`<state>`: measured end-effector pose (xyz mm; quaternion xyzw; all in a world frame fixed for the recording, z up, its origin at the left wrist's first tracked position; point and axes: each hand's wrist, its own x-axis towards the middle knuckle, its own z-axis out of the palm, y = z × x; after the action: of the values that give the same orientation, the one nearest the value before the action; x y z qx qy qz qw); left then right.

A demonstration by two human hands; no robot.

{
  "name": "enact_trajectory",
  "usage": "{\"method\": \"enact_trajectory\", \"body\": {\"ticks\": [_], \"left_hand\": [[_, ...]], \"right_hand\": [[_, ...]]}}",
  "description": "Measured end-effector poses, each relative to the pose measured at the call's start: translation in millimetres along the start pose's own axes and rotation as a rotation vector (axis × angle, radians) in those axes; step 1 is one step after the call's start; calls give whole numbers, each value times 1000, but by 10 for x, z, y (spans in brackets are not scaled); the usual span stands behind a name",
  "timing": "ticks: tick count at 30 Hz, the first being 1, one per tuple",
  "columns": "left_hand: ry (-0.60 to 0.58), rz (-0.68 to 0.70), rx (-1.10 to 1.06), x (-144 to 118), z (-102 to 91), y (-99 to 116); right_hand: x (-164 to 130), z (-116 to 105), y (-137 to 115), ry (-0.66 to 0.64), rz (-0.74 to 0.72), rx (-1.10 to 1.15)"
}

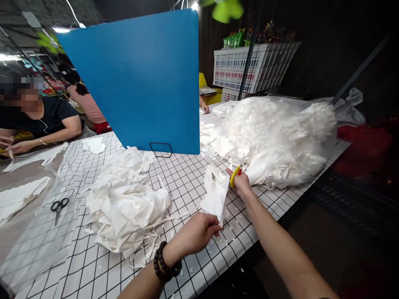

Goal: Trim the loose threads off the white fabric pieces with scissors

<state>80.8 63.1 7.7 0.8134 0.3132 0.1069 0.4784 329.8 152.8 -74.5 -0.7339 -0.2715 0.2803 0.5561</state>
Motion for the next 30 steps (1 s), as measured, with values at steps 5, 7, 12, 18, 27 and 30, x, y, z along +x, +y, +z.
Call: {"method": "enact_trajectory", "body": {"ticks": [5, 7, 12, 18, 27, 30], "left_hand": [[63, 34, -49, -111, 156, 186], [97, 41, -85, -177, 183, 260], [245, 73, -153, -319, 363, 163], [738, -19, -125, -493, 572, -337], [684, -20, -825, -451, 321, -365], [684, -7, -970, -346, 309, -406]], "right_hand": [[244, 103, -569, -13, -142, -119], [154, 218, -789, -117, -259, -150], [-531, 858, -962, -581, -448, -274], [-1074, 1045, -631, -797, -511, -434], [-1036, -60, -442, -918, -314, -199], [-1227, -343, -400, -968, -243, -189]]}}
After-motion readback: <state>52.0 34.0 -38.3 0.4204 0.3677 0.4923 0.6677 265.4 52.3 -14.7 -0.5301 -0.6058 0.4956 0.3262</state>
